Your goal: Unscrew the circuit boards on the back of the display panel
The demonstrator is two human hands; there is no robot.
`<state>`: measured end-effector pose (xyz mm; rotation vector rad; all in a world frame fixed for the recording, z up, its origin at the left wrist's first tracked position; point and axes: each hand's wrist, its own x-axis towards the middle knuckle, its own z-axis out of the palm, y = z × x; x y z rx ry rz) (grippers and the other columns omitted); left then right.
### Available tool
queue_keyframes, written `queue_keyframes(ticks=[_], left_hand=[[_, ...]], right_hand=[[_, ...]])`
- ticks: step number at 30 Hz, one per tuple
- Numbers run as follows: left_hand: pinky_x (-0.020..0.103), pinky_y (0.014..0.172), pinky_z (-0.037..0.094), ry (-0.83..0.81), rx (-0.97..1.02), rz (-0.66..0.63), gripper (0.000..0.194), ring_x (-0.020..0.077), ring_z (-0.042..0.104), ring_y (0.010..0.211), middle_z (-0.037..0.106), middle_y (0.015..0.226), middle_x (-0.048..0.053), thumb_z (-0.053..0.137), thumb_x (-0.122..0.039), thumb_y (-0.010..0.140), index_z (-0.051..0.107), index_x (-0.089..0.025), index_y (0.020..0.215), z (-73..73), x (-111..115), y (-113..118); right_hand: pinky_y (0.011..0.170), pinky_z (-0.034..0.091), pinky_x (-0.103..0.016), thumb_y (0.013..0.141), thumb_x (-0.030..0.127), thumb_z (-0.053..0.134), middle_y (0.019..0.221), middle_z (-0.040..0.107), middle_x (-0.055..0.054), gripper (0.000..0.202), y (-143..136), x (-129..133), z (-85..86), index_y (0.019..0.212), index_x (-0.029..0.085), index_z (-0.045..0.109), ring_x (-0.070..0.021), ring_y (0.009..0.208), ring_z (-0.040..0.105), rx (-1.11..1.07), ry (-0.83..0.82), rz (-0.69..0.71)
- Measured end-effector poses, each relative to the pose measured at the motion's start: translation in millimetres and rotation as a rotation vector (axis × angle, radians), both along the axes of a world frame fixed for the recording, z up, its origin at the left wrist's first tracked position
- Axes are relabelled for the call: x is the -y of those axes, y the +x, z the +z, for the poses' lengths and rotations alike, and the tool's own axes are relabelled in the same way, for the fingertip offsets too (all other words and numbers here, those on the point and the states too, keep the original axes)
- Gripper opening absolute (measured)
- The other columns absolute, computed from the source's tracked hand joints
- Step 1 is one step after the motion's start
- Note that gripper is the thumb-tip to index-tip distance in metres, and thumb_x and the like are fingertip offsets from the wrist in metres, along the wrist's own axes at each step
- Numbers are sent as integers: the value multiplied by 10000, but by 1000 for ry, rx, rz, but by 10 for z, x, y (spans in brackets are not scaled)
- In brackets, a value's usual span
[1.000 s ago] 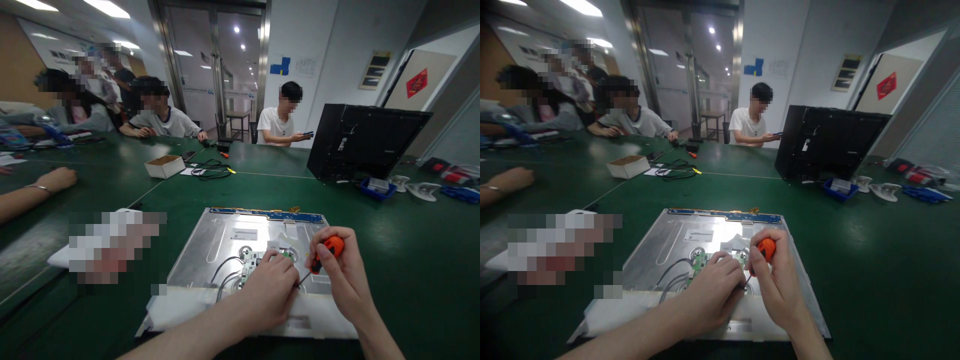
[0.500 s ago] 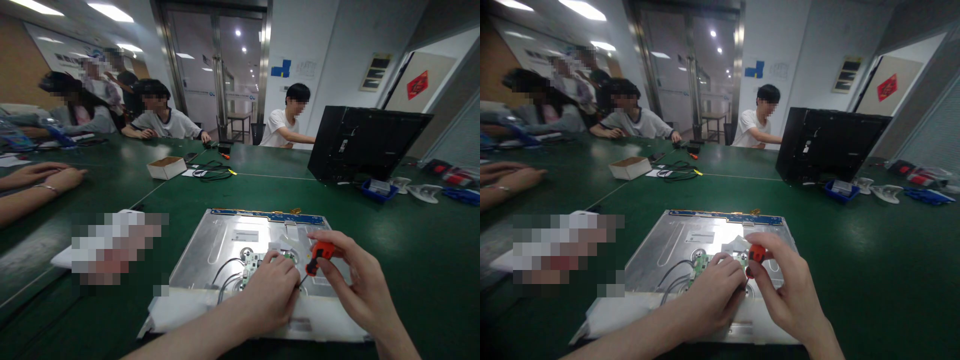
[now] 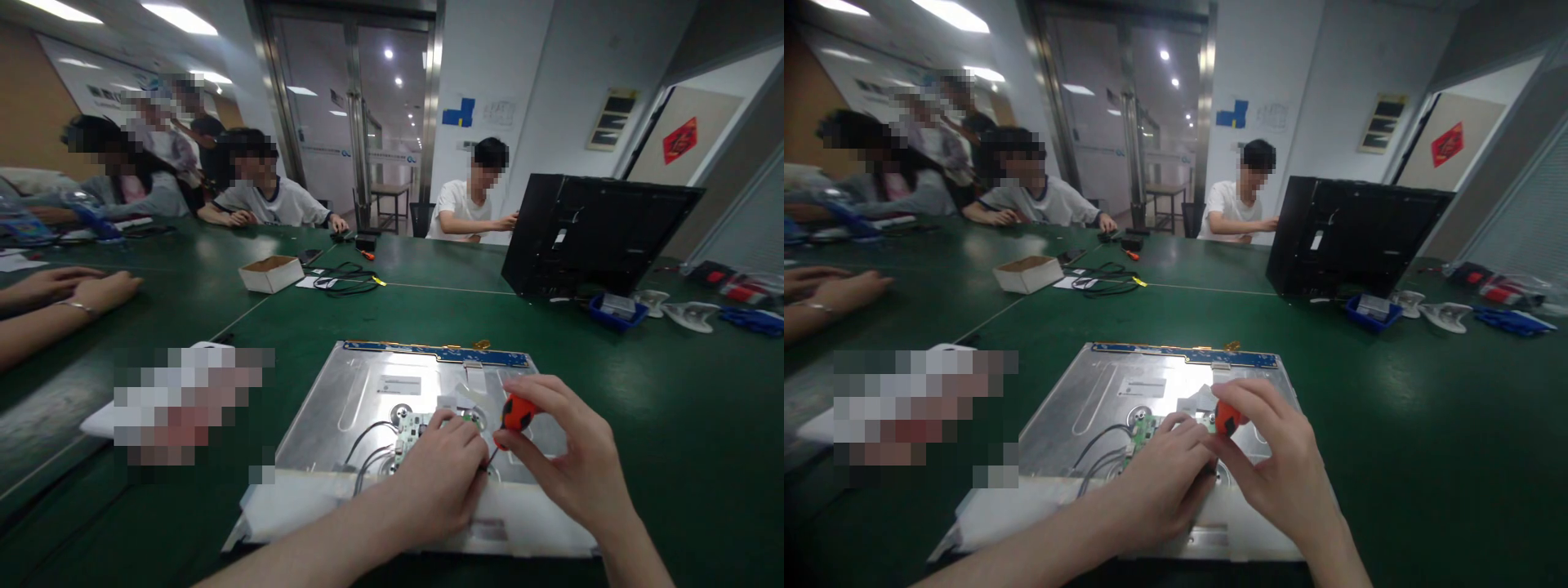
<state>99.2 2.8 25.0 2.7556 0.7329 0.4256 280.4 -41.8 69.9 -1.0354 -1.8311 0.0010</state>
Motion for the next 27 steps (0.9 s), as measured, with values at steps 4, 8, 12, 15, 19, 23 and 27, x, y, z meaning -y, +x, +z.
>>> queue_keyframes(ticks=[4, 8, 12, 15, 19, 23, 27], left_hand=[[447, 1033, 392, -5, 15, -20, 92, 247, 619, 1004, 673, 1063, 76, 556, -164, 895, 583, -181, 982, 0, -9, -1], [453, 1033, 391, -2, 12, -22, 69, 250, 626, 977, 674, 1014, 74, 561, -161, 893, 585, -183, 954, -7, -14, 11], [445, 1025, 399, -17, 13, -27, 97, 253, 629, 1000, 683, 1047, 79, 556, -166, 908, 595, -180, 995, -23, -14, 12], [451, 1019, 404, -17, 15, -20, 127, 261, 627, 1023, 686, 1080, 85, 556, -165, 906, 598, -180, 1025, -39, -15, 7], [465, 1019, 405, -11, 15, -28, 174, 267, 619, 1043, 674, 1109, 90, 544, -163, 902, 587, -187, 1069, -47, -18, 5], [461, 1011, 413, 25, -7, -10, 99, 266, 617, 993, 665, 1043, 84, 552, -174, 887, 587, -181, 978, -33, -14, 11], [452, 1008, 414, 37, -13, -2, 60, 259, 612, 974, 660, 1016, 76, 558, -196, 903, 587, -180, 953, -22, -10, 18]], right_hand=[[692, 612, -341, 915, 190, 633, 1037, 692, -57, 401, -49, -25, -41, 1297, 308, 610, -213, 866, 701, -33, 17, -11], [769, 608, -358, 943, 161, 530, 1083, 720, -67, 487, -84, -25, -72, 1415, 272, 489, -218, 916, 712, -51, 20, 10], [745, 606, -351, 940, 206, 572, 1061, 716, -79, 412, -87, -44, -95, 1347, 252, 529, -225, 907, 710, -23, 88, 2], [675, 595, -321, 902, 225, 673, 987, 686, -59, 403, -86, -66, -108, 1292, 273, 579, -203, 824, 687, -22, 145, -55], [610, 574, -304, 909, 222, 672, 927, 659, -41, 456, -95, -74, -106, 1349, 296, 581, -179, 731, 645, -27, 164, -125], [570, 552, -296, 926, 213, 624, 866, 684, -26, 513, -99, -54, -123, 1423, 281, 520, -175, 674, 641, -11, 176, -135], [627, 573, -314, 922, 198, 600, 974, 723, -53, 453, -82, -41, -167, 1367, 250, 534, -182, 720, 681, -48, 153, -151]])
